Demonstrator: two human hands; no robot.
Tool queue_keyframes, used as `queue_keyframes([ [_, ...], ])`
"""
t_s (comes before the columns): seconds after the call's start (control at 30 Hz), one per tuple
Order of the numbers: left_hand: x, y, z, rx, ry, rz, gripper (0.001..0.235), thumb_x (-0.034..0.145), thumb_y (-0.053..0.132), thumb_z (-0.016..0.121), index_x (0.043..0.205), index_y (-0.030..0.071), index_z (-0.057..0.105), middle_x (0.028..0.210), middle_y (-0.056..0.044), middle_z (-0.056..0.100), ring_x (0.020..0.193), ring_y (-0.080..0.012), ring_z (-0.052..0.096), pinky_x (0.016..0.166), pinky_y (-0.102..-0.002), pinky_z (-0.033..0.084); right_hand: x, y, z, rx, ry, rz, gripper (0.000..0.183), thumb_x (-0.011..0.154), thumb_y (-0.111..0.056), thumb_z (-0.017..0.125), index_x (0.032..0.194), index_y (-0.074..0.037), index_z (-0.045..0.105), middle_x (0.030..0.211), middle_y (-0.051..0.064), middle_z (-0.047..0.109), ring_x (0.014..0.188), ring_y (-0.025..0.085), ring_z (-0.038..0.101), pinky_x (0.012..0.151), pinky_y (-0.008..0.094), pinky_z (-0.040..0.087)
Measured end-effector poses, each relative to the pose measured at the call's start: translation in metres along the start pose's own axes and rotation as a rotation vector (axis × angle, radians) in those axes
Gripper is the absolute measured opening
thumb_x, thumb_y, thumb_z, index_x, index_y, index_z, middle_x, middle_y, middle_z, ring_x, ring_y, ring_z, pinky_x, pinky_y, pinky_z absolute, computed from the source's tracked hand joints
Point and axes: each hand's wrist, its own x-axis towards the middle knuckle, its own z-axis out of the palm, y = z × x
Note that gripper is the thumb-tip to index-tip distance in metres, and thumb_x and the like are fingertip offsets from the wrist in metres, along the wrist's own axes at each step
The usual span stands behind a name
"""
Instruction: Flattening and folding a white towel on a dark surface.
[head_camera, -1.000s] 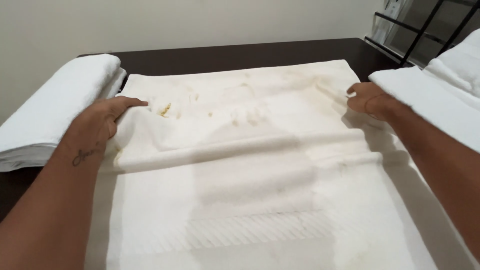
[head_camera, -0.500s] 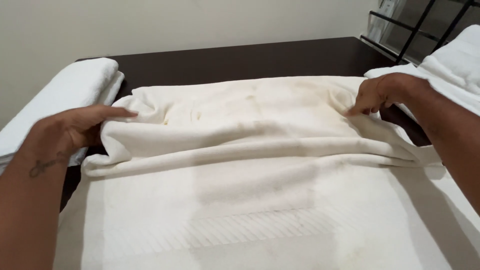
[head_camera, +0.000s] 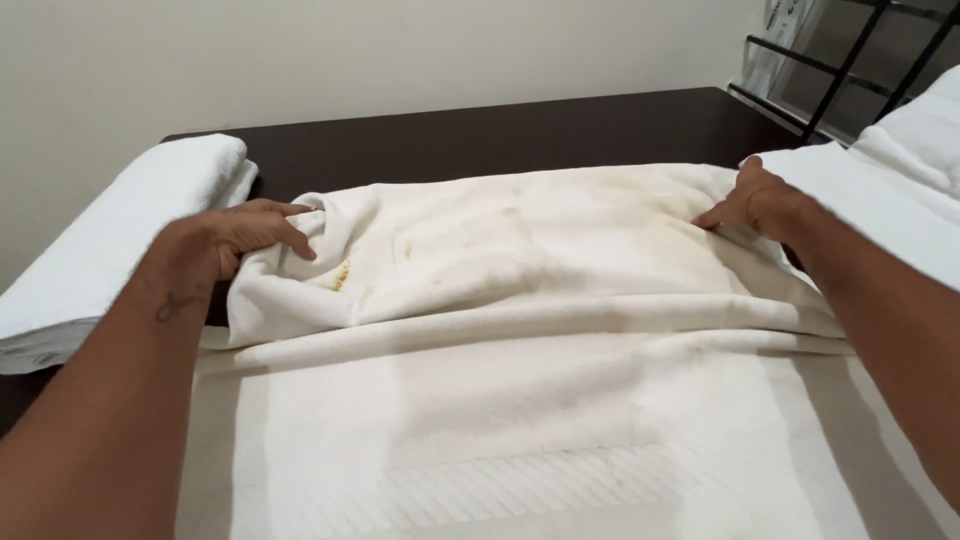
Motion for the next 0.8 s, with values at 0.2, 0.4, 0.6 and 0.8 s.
queue_keyframes([
  [0.2, -0.028, 0.005, 0.011, -0.267, -0.013, -0.054, 0.072, 0.076, 0.032, 0.082, 0.139, 0.005, 0.061, 0.127, -0.019, 0.072, 0.108, -0.0307, 0.072, 0.094, -0.04, 0.059, -0.01, -0.008, -0.005, 0.501, -0.312, 0.08, 0.076, 0.067, -0.008, 0.09, 0.137, -0.007, 0.058, 0.138, 0.018, 0.062, 0.121, 0.033, 0.062, 0.104, 0.039, 0.048],
  [0.4, -0.023, 0.01, -0.007, -0.255, -0.023, 0.118, 0.067, 0.068, 0.024, 0.08, 0.129, 0.0, 0.066, 0.124, -0.02, 0.074, 0.102, -0.0289, 0.075, 0.093, -0.04, 0.06, -0.026, -0.002, -0.029, 0.991, -0.497, 0.11, 0.051, 0.073, 0.01, 0.064, 0.123, 0.0, 0.064, 0.127, 0.024, 0.068, 0.111, 0.036, 0.069, 0.098, 0.041, 0.057],
  [0.6, -0.085, 0.033, -0.014, -0.301, 0.064, 0.092, 0.07, 0.073, 0.037, 0.077, 0.13, -0.002, 0.067, 0.124, -0.026, 0.074, 0.11, -0.0339, 0.074, 0.094, -0.045, 0.06, -0.09, -0.028, -0.092, 1.131, -0.621, -0.006, 0.043, 0.08, -0.014, 0.077, 0.118, 0.003, 0.068, 0.115, 0.018, 0.074, 0.102, 0.026, 0.072, 0.093, 0.04, 0.057],
  [0.8, -0.062, 0.016, -0.038, -0.19, 0.218, 0.345, 0.079, 0.073, 0.021, 0.084, 0.146, 0.006, 0.059, 0.129, -0.023, 0.068, 0.117, -0.0338, 0.066, 0.101, -0.044, 0.053, -0.078, -0.032, -0.122, 1.116, -0.408, 0.028, 0.058, 0.075, -0.018, 0.082, 0.127, 0.001, 0.067, 0.122, 0.021, 0.073, 0.112, 0.03, 0.069, 0.1, 0.044, 0.055],
])
